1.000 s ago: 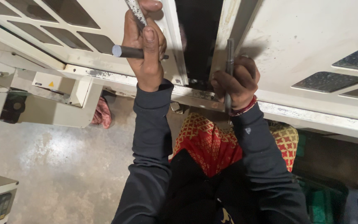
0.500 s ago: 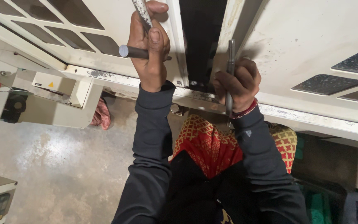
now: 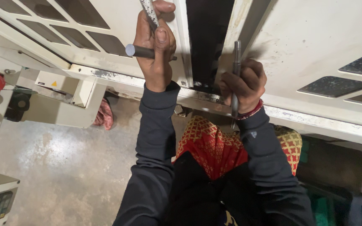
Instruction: The person sits on the floor and uses a hex key to tighten bolts on a white industrial machine. They repeatedly open and close the machine door to access internal components and adjust fasteners.
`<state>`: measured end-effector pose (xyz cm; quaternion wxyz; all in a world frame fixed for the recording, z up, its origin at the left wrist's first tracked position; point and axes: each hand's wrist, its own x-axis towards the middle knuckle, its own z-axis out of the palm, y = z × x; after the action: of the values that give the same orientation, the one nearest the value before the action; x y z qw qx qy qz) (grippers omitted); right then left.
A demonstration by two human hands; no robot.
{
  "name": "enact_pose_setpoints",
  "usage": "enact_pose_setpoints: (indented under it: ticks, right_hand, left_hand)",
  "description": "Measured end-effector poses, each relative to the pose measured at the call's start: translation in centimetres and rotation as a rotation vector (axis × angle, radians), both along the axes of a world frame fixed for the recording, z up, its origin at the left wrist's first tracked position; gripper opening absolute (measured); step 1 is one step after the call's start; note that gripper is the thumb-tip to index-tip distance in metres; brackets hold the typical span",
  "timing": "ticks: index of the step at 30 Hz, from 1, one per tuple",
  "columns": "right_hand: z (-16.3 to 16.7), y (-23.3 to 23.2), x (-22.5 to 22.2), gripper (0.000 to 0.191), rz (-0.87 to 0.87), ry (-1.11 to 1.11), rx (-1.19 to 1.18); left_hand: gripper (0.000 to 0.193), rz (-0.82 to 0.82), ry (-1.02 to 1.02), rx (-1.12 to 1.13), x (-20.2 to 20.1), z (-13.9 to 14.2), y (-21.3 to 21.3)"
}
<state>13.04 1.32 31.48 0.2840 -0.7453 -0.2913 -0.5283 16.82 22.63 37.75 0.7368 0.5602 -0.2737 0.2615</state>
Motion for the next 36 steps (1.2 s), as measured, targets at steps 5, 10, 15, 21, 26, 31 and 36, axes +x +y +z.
enact_pose_setpoints:
  ticks: [5,10,15,21,26,31,36]
  right_hand:
    - [0.2,0.0,-0.4,0.010,-0.006,0.042,-0.012]
    - [-0.4,-0.1,-0.1,0.007,-0.009,0.034,-0.005]
    - [-1.2,-0.2,0.5,0.017,-0.005,0.011,-0.019]
    - [-0.9,0.6,0.8,0.024,0.036,-0.040,0.038]
    - [-0.4,1.0,0.6,0.021,0.066,-0.015,0.088]
    - [-0.4,1.1,0.6,0.021,0.102,-0.005,0.099]
    - [-0.9,1.4,1.1,0.026,0.038,-0.049,0.125]
  left_hand:
    - [0.045,-0.032,0.000,-0.012,-0.1,0.1,0.1]
    - [0.046,-0.022,0.002,-0.012,0.2,-0.2,0.2]
    - [0.053,0.017,0.034,-0.017,0.8,-0.2,0.1]
    - [0.045,0.036,0.064,0.029,-0.3,1.2,0.5]
    - [0.041,-0.055,0.133,0.003,-1.1,2.4,0.6]
    - [0.038,-0.112,0.140,-0.045,-1.0,2.5,0.6]
    - [0.036,-0.022,0.111,0.002,-0.7,2.3,0.6]
